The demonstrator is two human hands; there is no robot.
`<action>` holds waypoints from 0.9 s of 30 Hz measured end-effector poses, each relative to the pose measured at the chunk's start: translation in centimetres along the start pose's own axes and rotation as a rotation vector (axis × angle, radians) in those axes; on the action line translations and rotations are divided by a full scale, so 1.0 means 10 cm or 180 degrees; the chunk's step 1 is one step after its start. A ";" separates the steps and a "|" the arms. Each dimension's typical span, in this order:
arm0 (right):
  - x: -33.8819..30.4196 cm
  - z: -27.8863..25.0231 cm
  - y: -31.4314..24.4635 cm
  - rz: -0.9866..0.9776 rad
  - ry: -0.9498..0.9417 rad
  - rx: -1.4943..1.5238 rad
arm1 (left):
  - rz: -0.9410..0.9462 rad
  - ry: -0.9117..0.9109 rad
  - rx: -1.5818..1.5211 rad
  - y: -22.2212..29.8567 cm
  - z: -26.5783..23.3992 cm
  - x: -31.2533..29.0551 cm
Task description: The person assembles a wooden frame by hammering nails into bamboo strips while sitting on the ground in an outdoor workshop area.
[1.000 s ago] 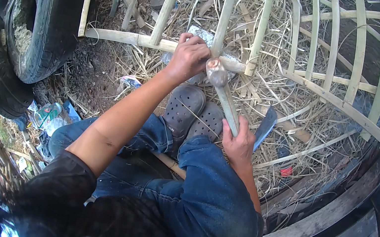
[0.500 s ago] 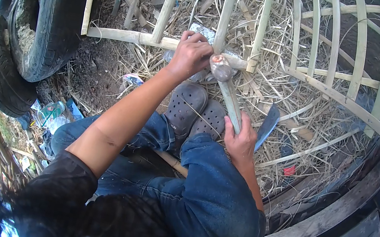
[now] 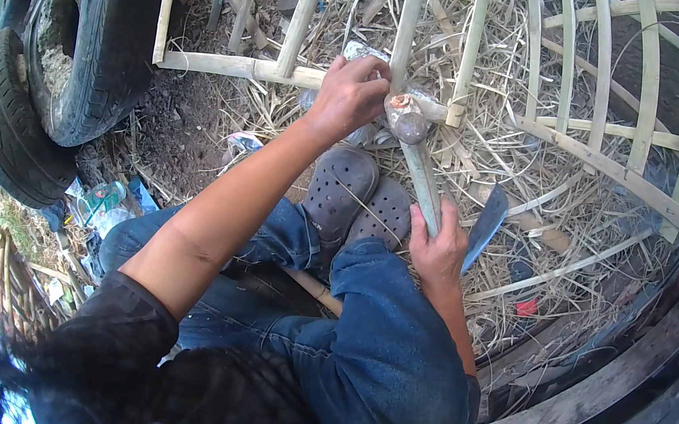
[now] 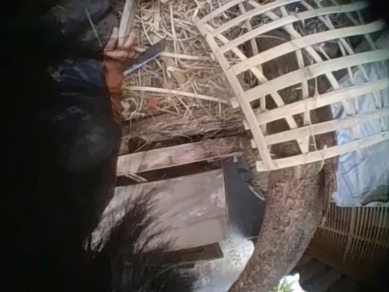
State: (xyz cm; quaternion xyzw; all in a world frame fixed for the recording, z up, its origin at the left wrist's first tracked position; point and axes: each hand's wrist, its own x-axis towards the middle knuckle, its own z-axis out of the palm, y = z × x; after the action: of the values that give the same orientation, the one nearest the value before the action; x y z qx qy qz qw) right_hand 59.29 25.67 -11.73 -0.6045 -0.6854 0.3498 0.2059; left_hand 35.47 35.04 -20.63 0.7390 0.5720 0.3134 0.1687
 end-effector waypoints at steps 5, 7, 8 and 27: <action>0.13 0.00 -0.03 0.0189 -0.0226 -0.0274 | -0.0023 -0.0031 0.0022 0.01 -0.02 0.01; 0.14 0.00 -0.02 0.0213 -0.0209 -0.0186 | 0.0032 -0.0004 -0.0060 0.01 -0.01 0.02; 0.14 0.00 -0.02 0.0233 -0.0197 -0.0110 | 0.0035 -0.0004 -0.0059 0.00 -0.01 0.01; -1.02 -1.52 0.00 0.1222 0.0953 -0.1071 | 0.0125 0.0360 -0.0259 0.00 0.04 -0.06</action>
State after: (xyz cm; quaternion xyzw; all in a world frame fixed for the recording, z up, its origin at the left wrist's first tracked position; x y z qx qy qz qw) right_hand 71.82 19.29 -0.10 -0.7937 -0.5688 0.1707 0.1317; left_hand 35.64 34.48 -21.04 0.7238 0.5527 0.3809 0.1599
